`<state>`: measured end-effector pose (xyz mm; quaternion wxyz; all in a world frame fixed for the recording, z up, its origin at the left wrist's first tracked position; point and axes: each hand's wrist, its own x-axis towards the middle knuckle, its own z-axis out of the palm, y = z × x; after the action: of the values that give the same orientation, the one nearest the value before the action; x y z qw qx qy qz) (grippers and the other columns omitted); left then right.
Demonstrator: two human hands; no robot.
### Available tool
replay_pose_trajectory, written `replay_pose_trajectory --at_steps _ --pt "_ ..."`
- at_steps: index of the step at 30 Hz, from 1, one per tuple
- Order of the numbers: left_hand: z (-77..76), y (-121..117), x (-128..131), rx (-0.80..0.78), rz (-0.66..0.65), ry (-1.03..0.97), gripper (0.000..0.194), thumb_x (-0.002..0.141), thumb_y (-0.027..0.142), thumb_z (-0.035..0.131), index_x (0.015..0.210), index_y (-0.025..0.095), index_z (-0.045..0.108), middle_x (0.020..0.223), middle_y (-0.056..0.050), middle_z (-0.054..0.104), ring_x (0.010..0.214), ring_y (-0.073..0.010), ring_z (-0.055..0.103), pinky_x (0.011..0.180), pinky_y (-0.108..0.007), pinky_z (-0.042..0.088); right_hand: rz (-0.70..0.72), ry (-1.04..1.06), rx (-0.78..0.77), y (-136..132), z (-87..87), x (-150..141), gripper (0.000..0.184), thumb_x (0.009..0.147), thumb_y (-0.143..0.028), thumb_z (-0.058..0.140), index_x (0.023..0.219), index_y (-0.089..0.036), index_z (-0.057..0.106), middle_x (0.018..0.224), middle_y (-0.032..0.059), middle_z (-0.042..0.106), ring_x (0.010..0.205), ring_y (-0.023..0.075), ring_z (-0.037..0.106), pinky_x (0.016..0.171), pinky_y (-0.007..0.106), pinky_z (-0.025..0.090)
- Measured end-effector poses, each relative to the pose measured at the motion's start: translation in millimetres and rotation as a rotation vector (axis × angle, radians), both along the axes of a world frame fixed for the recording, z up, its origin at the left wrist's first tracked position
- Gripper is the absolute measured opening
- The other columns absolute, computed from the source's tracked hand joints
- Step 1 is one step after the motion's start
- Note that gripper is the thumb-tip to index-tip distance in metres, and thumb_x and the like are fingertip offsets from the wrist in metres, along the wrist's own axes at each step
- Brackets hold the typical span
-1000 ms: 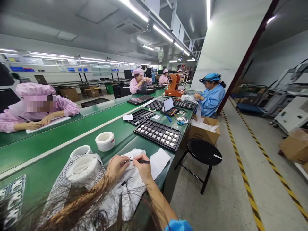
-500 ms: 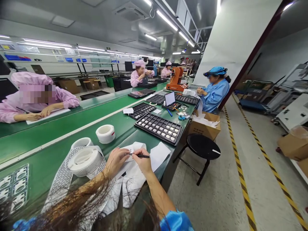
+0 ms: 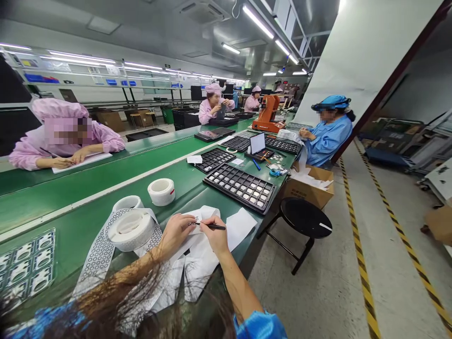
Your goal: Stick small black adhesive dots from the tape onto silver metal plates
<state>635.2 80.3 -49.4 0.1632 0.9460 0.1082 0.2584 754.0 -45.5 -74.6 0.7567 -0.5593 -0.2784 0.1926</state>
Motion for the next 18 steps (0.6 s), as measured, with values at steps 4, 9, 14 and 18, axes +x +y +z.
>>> replay_pose_trajectory --at_steps 4,9,14,18 --pt "0.0 -0.6 -0.1 0.045 0.007 0.022 0.018 0.099 0.031 0.06 0.106 0.017 0.068 0.112 -0.007 0.07 0.103 -0.0201 0.067 0.1 -0.047 0.052 -0.015 -0.012 -0.014 -1.6 1.2 -1.8 0.026 0.073 -0.031 0.08 0.073 -0.014 0.06 0.077 0.0 0.071 0.061 0.0118 0.065 0.065 0.03 0.057" --pt "4.5 -2.3 1.5 0.15 0.016 0.071 0.018 0.097 0.03 0.063 0.107 0.015 0.067 0.11 -0.006 0.07 0.101 -0.0202 0.068 0.1 -0.049 0.052 -0.062 -0.071 -0.02 -5.6 7.5 -3.2 0.026 0.071 -0.033 0.08 0.071 -0.015 0.061 0.068 -0.0009 0.068 0.061 0.0134 0.064 0.067 0.032 0.055" --pt "35.9 -20.2 -18.3 0.31 0.025 0.086 0.028 0.102 0.039 0.054 0.11 0.015 0.067 0.115 -0.007 0.069 0.108 -0.0206 0.066 0.106 -0.049 0.048 -0.236 -0.09 -0.049 -17.0 20.2 -7.1 0.021 0.065 -0.033 0.08 0.063 -0.019 0.065 0.062 0.0032 0.067 0.062 0.0219 0.064 0.067 0.04 0.052" --pt "62.6 -44.0 -61.0 0.437 0.091 0.116 0.025 0.1 0.036 0.055 0.112 0.015 0.065 0.124 -0.007 0.066 0.118 -0.022 0.062 0.111 -0.045 0.043 -0.355 -0.078 -0.049 -26.9 28.4 -17.1 0.019 0.064 -0.036 0.079 0.065 -0.024 0.065 0.06 0.0035 0.066 0.059 0.0259 0.064 0.068 0.045 0.051"
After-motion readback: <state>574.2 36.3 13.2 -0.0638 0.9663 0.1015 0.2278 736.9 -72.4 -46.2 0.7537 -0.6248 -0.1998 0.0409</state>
